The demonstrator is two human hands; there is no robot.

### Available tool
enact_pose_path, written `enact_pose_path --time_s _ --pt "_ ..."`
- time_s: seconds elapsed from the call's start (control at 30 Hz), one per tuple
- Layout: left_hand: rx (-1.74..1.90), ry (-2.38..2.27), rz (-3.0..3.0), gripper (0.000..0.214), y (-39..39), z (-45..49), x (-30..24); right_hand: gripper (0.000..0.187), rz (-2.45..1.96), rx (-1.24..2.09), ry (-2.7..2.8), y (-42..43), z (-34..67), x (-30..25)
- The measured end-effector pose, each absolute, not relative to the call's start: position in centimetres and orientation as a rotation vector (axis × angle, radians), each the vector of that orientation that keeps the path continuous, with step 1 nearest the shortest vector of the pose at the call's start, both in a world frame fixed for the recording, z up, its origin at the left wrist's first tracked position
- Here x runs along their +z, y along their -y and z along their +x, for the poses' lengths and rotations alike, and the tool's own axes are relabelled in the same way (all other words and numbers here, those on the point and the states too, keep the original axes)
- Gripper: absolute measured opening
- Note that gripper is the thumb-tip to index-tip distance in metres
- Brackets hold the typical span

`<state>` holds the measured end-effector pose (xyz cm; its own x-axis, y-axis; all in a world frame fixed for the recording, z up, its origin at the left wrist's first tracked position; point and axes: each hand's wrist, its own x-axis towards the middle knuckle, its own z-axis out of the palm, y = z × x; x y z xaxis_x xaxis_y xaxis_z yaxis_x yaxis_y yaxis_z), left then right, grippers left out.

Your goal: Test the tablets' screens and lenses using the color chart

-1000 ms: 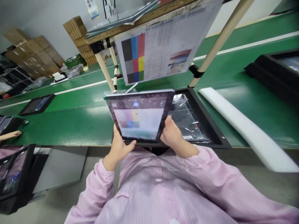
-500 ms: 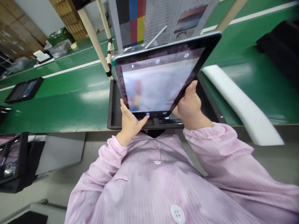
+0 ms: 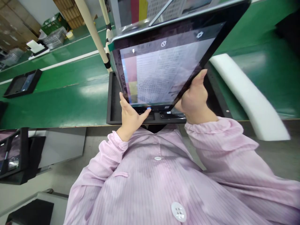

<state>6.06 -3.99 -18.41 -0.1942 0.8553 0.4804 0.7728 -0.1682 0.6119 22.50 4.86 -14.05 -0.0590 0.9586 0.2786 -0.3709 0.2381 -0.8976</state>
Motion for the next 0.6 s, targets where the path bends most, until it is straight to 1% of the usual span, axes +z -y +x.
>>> enact_pose_path --time_s 0.07,0.23,0.33,0.43,0.6 --pt "1.354 -1.931 1.927 0.132 3.9 6.0 -18.7 0.072 -0.579 1.272 1.049 -5.1 22.4 -14.3" --pt "1.428 -1.921 2.006 0.127 3.7 5.9 -19.2 0.065 -0.506 1.309 0.982 -5.4 22.3 -14.7" --pt "1.448 -1.912 1.999 0.132 3.7 6.0 -19.1 0.066 -0.517 1.311 0.981 -5.4 22.5 -14.8" --pt "1.448 -1.903 1.948 0.139 3.8 6.2 -18.9 0.071 -0.539 1.328 1.025 -5.3 22.7 -14.7" --pt "1.469 -1.897 1.903 0.139 3.8 6.1 -18.8 0.085 -0.646 1.349 1.069 -5.7 23.1 -15.5"
